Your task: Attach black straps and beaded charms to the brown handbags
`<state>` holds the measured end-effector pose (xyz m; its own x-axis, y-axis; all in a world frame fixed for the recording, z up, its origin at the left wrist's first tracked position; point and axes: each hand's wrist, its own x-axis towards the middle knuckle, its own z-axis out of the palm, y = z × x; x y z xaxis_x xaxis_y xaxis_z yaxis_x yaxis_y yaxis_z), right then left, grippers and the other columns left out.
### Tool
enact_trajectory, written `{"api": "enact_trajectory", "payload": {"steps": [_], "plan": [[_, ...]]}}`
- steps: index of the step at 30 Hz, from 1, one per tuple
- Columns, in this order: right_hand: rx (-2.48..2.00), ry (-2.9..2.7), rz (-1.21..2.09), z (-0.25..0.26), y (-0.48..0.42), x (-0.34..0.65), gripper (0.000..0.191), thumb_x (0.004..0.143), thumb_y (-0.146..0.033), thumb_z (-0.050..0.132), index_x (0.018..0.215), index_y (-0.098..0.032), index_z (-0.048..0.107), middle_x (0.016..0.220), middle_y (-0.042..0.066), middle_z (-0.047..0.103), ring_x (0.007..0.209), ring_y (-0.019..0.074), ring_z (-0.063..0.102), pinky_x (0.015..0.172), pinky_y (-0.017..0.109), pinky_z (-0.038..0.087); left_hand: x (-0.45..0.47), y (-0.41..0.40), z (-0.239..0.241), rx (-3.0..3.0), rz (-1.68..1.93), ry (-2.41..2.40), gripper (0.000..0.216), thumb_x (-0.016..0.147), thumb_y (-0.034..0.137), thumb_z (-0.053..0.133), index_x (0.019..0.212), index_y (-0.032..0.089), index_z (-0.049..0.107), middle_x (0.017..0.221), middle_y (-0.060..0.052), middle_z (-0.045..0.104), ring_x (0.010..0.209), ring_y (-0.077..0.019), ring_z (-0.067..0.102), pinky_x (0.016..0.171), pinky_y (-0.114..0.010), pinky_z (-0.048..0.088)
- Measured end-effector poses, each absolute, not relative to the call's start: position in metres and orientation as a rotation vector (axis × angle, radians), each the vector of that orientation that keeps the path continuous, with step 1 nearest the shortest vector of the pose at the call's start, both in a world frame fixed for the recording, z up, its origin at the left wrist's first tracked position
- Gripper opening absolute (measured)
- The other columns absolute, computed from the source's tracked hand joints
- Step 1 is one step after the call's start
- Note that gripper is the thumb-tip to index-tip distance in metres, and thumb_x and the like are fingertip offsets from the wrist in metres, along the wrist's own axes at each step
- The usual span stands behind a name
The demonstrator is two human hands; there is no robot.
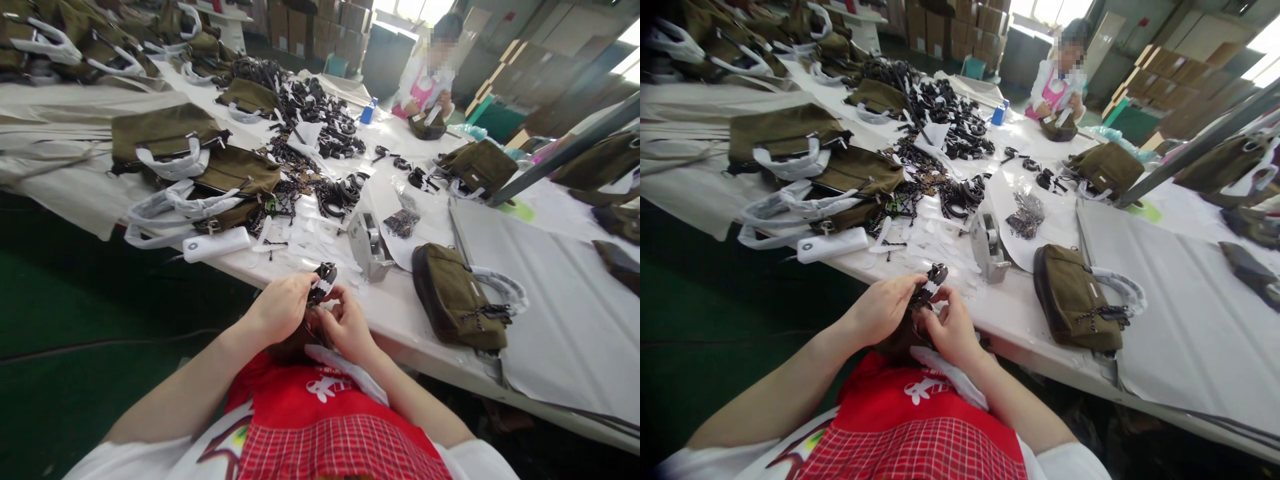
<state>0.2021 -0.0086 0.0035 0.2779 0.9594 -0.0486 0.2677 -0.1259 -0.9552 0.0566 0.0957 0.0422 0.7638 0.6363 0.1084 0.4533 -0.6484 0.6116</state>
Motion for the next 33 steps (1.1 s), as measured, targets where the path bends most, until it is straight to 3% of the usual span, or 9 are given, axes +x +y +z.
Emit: {"api": "enact_trajectory", "payload": {"steps": [4, 8, 12, 15, 18, 22, 25, 30, 33], "plan": [[-1.880, -1.459, 0.658, 0.015, -0.015, 0.206, 0.050, 0.086, -0.030, 0.062, 0.131, -0.015, 0.046, 0.073, -0.001, 0.062, 0.061, 0.0171, 0.057, 0.059, 0.029, 0.043, 0.049, 0.096, 0.035, 2.505, 0.432, 0.726, 0.041, 0.097, 0.019, 0.031, 0.119, 0.009, 0.064, 0.137, -0.018, 0.061, 0.130, -0.0258, 0.055, 0.113, -0.047, 0.043], [-1.870, -1.508, 0.493, 0.019, -0.017, 0.205, 0.041, 0.089, -0.030, 0.059, 0.128, -0.017, 0.052, 0.062, -0.004, 0.059, 0.056, 0.0166, 0.056, 0.059, 0.028, 0.043, 0.045, 0.090, 0.032, 2.509, 0.427, 0.686, 0.043, 0.098, 0.019, 0.031, 0.126, 0.008, 0.061, 0.141, -0.019, 0.057, 0.133, -0.0270, 0.052, 0.113, -0.050, 0.042], [-1.717, -1.552, 0.576, 0.017, -0.013, 0.202, 0.020, 0.091, -0.024, 0.055, 0.107, -0.022, 0.067, 0.069, 0.000, 0.067, 0.059, 0.0159, 0.059, 0.062, 0.027, 0.045, 0.047, 0.075, 0.039, 2.564, 0.553, 0.604, 0.047, 0.094, 0.015, 0.038, 0.138, 0.006, 0.052, 0.151, -0.021, 0.045, 0.141, -0.0298, 0.041, 0.115, -0.052, 0.038], [-1.576, -1.514, 0.791, 0.012, -0.008, 0.201, 0.018, 0.091, -0.021, 0.052, 0.084, -0.021, 0.069, 0.073, 0.001, 0.070, 0.063, 0.0156, 0.060, 0.061, 0.026, 0.045, 0.048, 0.070, 0.045, 2.493, 0.616, 0.517, 0.049, 0.093, 0.013, 0.040, 0.141, 0.012, 0.050, 0.151, -0.016, 0.048, 0.140, -0.0271, 0.043, 0.116, -0.050, 0.037], [-1.510, -1.359, 0.911, 0.008, -0.006, 0.200, 0.020, 0.091, -0.024, 0.053, 0.080, -0.020, 0.069, 0.069, -0.001, 0.067, 0.062, 0.0151, 0.059, 0.059, 0.025, 0.044, 0.047, 0.077, 0.045, 2.296, 0.682, 0.532, 0.045, 0.091, 0.016, 0.049, 0.135, 0.015, 0.056, 0.142, -0.015, 0.057, 0.132, -0.0259, 0.052, 0.113, -0.046, 0.042], [-1.480, -1.282, 1.001, 0.005, -0.006, 0.199, 0.021, 0.091, -0.027, 0.053, 0.086, -0.021, 0.072, 0.072, -0.001, 0.068, 0.066, 0.0159, 0.060, 0.063, 0.026, 0.046, 0.050, 0.087, 0.041, 2.062, 0.705, 0.514, 0.022, 0.083, 0.020, 0.064, 0.103, 0.018, 0.074, 0.114, -0.010, 0.072, 0.106, -0.0228, 0.067, 0.096, -0.036, 0.054], [-1.449, -1.267, 1.011, 0.004, -0.005, 0.198, 0.019, 0.090, -0.026, 0.053, 0.085, -0.020, 0.071, 0.074, 0.000, 0.069, 0.068, 0.0157, 0.059, 0.063, 0.026, 0.046, 0.055, 0.085, 0.039, 1.976, 0.741, 0.529, 0.012, 0.083, 0.020, 0.067, 0.088, 0.020, 0.077, 0.098, -0.007, 0.075, 0.093, -0.0202, 0.069, 0.089, -0.033, 0.055], [-1.440, -0.976, 1.211, 0.009, -0.007, 0.203, 0.026, 0.083, -0.043, 0.069, 0.091, -0.020, 0.061, 0.049, -0.009, 0.050, 0.040, 0.0079, 0.037, 0.040, 0.020, 0.026, 0.053, 0.087, 0.035, 1.696, 0.712, 0.647, 0.019, 0.088, 0.032, 0.065, 0.085, 0.018, 0.078, 0.090, -0.007, 0.076, 0.082, -0.0178, 0.070, 0.076, -0.027, 0.056], [-1.393, -0.870, 1.365, 0.014, -0.010, 0.209, 0.035, 0.074, -0.049, 0.077, 0.076, -0.019, 0.059, 0.047, -0.008, 0.051, 0.037, 0.0066, 0.039, 0.037, 0.018, 0.026, 0.048, 0.093, 0.032, 1.395, 0.529, 0.666, 0.032, 0.088, 0.045, 0.064, 0.090, 0.015, 0.075, 0.073, -0.005, 0.075, 0.066, -0.0162, 0.070, 0.063, -0.025, 0.057]]}}
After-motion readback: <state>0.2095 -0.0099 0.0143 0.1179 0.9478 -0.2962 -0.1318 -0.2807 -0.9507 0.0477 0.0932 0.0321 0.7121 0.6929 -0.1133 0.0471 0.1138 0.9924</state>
